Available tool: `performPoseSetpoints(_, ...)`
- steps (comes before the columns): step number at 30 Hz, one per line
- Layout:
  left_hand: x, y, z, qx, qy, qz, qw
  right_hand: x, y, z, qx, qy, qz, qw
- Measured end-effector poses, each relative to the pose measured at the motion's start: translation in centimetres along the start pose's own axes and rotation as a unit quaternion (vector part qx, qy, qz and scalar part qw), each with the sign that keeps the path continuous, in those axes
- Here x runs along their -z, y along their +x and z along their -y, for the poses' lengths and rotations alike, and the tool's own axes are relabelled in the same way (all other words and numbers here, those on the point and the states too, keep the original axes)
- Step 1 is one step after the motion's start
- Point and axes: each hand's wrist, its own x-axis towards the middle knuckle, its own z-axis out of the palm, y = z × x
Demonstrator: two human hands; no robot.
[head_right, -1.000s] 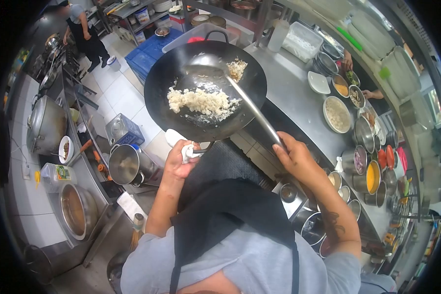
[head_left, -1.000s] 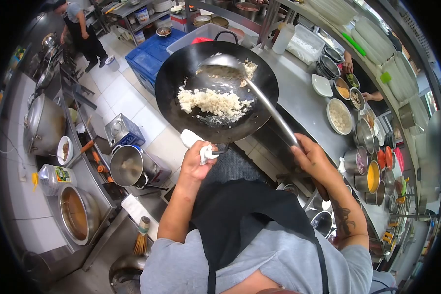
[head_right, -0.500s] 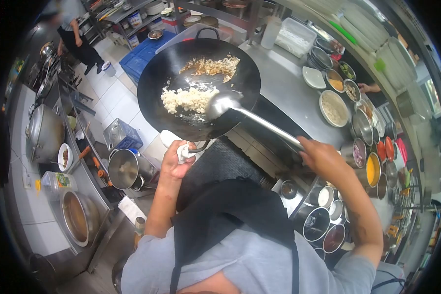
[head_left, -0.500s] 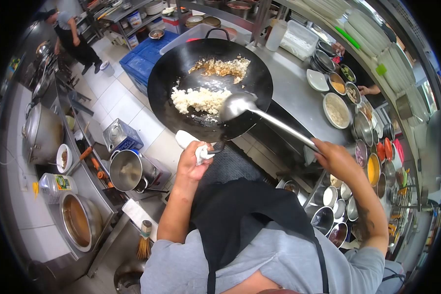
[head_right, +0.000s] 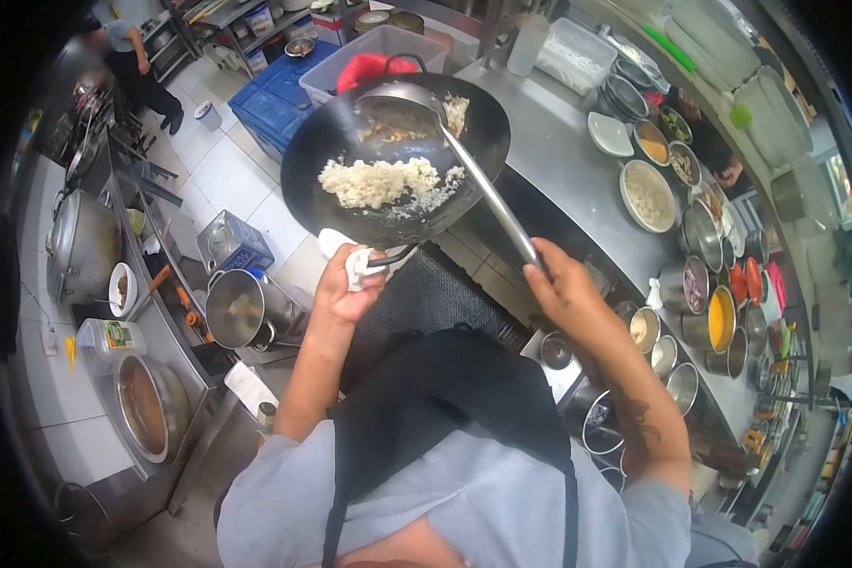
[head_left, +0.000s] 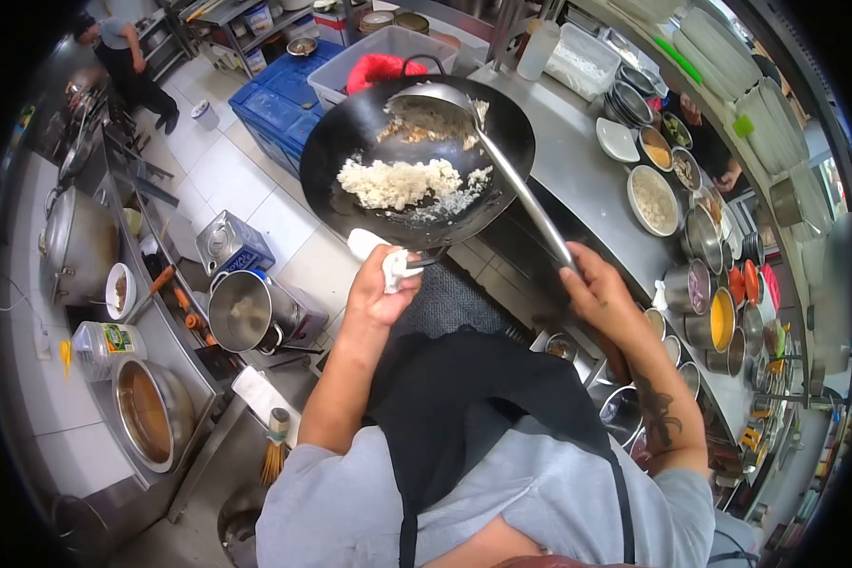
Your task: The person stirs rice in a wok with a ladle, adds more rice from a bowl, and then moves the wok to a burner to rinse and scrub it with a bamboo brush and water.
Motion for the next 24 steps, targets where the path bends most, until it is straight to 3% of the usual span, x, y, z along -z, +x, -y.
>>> performPoseSetpoints(5,0.7,0.5,-0.8,0.004,0.037,-0.041,0.998,-2.1,0.1,0.9,-0.119,0.172,-0.009,0.978)
performPoseSetpoints(9,-1.3,0.3,0.3,-0.091,0.166,-0.094,0.977,-1.8,0.5,2.0,-0.154,0.249,-0.026,0.956)
performPoseSetpoints(12,-1.2,-0.3,2.7,-0.192,0.344,-0.125,0.911,-1.5,0.7,1.0,-0.181,0.254,0.001,0.95)
performPoseSetpoints(13,0.0,-0.2,3.9,-0.243,0.343,-0.111,0.901,-2.5,1.0,-0.7,-0.18,0.28,-0.004,0.943)
performPoseSetpoints(14,1.5,0.8,4.3,-0.295,0.342,-0.092,0.887,-3.5,1.4,-0.1,-0.24,0.314,0.018,0.918)
performPoseSetpoints(16,1.3,0.8,3.6,-0.257,0.359,-0.099,0.892,-4.8,0.9,2.1,-0.313,0.455,0.083,0.829)
performPoseSetpoints(19,-1.8,-0.3,1.7,-0.154,0.348,-0.124,0.917,-5.1,0.3,2.3,-0.305,0.519,0.192,0.776)
performPoseSetpoints(23,-0.7,-0.3,0.7,-0.05,0.224,-0.114,0.967,-5.0,-0.2,0.9,-0.339,0.581,0.242,0.7)
performPoseSetpoints(24,-0.3,-0.5,1.0,-0.035,0.203,-0.119,0.971,-4.9,-0.1,0.4,-0.34,0.579,0.241,0.701)
